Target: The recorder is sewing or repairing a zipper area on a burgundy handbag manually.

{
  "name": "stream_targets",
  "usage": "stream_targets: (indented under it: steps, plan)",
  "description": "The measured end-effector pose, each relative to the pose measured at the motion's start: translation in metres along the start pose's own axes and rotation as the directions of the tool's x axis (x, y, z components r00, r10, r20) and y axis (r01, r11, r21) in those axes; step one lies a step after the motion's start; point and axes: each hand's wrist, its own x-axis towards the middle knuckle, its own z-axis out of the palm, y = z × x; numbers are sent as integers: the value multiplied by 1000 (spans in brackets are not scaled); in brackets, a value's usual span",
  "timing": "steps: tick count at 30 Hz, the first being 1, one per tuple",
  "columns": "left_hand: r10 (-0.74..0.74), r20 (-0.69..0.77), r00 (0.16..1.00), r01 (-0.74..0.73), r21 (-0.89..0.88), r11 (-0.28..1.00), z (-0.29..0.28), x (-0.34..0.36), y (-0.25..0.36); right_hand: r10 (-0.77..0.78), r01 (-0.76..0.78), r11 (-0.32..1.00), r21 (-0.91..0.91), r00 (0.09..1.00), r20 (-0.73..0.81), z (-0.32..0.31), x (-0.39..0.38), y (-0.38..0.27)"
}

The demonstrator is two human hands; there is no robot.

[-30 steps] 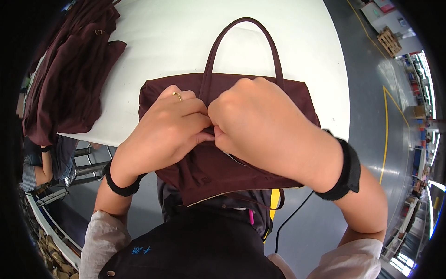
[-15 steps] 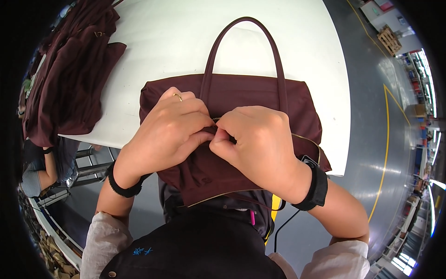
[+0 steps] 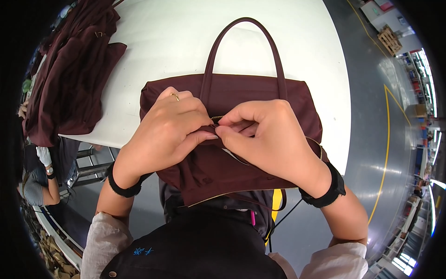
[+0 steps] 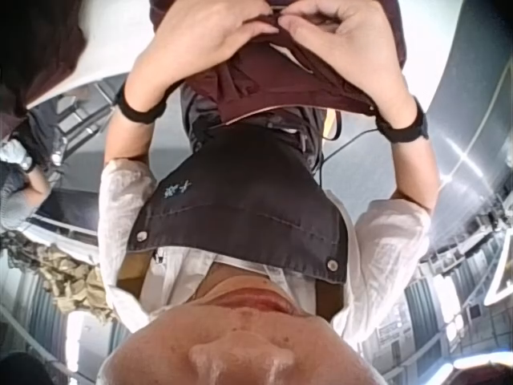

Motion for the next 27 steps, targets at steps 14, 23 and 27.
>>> stream_targets:
  steps: [14,23,27]
  plan:
    - [55,-113,992,-46,85,995,7,-4,7,403,-440,766,469,897,182,2,0,2]
    - [60,-126,990,-49,92,995,7,-4,7,485,-508,723,469,856,180,4,-2,2]
    - [56,-128,990,-42,110,993,6,-5,9,454,-474,706,527,873,177,8,-3,0]
